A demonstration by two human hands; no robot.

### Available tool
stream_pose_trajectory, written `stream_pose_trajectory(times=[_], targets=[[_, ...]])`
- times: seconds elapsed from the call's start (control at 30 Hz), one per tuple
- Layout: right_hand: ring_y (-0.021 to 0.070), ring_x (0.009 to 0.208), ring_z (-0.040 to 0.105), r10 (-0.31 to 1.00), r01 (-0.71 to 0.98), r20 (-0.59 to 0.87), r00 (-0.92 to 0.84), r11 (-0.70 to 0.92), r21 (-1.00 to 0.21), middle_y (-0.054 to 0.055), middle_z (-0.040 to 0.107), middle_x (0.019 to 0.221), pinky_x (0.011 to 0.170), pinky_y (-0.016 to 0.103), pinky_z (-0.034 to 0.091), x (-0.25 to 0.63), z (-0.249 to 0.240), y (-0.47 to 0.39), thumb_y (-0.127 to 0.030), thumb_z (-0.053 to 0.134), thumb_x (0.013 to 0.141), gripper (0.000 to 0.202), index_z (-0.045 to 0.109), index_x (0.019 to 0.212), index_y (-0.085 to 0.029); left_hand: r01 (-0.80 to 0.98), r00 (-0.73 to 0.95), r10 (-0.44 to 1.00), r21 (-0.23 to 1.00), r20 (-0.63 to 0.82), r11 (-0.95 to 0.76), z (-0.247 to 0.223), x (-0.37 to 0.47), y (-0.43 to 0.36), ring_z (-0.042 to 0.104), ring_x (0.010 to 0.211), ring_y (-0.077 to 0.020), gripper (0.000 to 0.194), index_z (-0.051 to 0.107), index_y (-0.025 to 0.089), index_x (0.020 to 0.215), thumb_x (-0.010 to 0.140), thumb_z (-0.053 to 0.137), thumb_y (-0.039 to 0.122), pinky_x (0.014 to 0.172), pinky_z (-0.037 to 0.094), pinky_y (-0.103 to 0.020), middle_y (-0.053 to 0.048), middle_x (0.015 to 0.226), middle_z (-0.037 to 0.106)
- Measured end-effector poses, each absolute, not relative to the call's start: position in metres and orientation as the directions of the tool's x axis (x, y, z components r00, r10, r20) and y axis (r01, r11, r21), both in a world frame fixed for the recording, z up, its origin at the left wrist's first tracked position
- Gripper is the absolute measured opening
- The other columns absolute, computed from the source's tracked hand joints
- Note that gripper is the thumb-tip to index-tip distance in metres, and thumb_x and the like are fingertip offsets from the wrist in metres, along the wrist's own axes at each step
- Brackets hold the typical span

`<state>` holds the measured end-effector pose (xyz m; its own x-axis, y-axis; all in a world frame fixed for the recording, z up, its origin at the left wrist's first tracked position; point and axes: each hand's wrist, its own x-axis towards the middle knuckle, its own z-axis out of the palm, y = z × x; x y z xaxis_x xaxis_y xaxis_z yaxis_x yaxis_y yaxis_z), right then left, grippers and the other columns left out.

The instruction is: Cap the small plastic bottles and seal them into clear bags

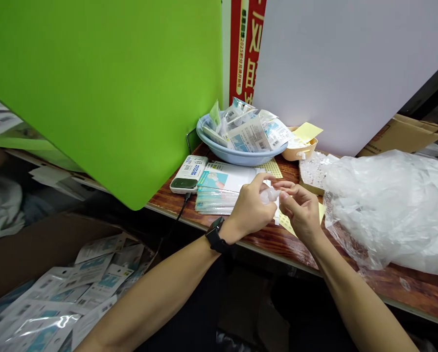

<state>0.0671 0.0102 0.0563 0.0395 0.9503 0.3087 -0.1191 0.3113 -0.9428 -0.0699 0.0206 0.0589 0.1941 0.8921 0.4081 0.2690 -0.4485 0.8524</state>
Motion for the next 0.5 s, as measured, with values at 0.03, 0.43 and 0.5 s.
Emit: stream_pose_trajectory(times=[0.03, 0.43, 0.5], targets=[[0.0031, 0.044, 0.035, 0.953, -0.103, 0.302, 0.039, 0.304, -0.947, 0.004, 0.068, 0.096, 0.043, 0.025, 0.026, 0.067, 0.054, 0.01, -0.034, 0.081, 0.069, 0.023, 0.063, 0.066, -0.019, 0.295, 0.201, 0.891, 0.842, 0.406, -0.451, 0.059, -0.071, 0.021, 0.065, 0.075, -0.0213, 0.043, 0.054, 0.017, 0.116, 0.074, 0.06, 0.02, 0.068, 0.05, -0.031, -0.007, 0.088, 0.071], [0.0145, 0.083, 0.059, 0.897, -0.058, 0.226, 0.379, 0.267, -0.962, 0.002, 0.061, 0.087, 0.069, 0.026, 0.048, 0.104, 0.063, 0.024, -0.015, 0.073, 0.055, 0.03, 0.066, 0.083, -0.023, 0.457, 0.238, 0.92, 0.8, 0.311, -0.389, 0.057, -0.072, 0.036, 0.066, 0.086, -0.0256, 0.056, 0.049, 0.014, 0.125, 0.07, 0.059, 0.015, 0.076, 0.051, -0.034, -0.011, 0.098, 0.07], [0.0154, 0.086, 0.062, 0.888, -0.076, 0.236, 0.395, 0.287, -0.955, 0.001, 0.061, 0.088, 0.071, 0.027, 0.05, 0.105, 0.067, 0.023, -0.02, 0.08, 0.056, 0.031, 0.062, 0.081, -0.023, 0.466, 0.243, 0.919, 0.793, 0.311, -0.392, 0.056, -0.071, 0.037, 0.066, 0.089, -0.0262, 0.056, 0.049, 0.015, 0.126, 0.071, 0.059, 0.016, 0.077, 0.051, -0.035, -0.012, 0.1, 0.07]])
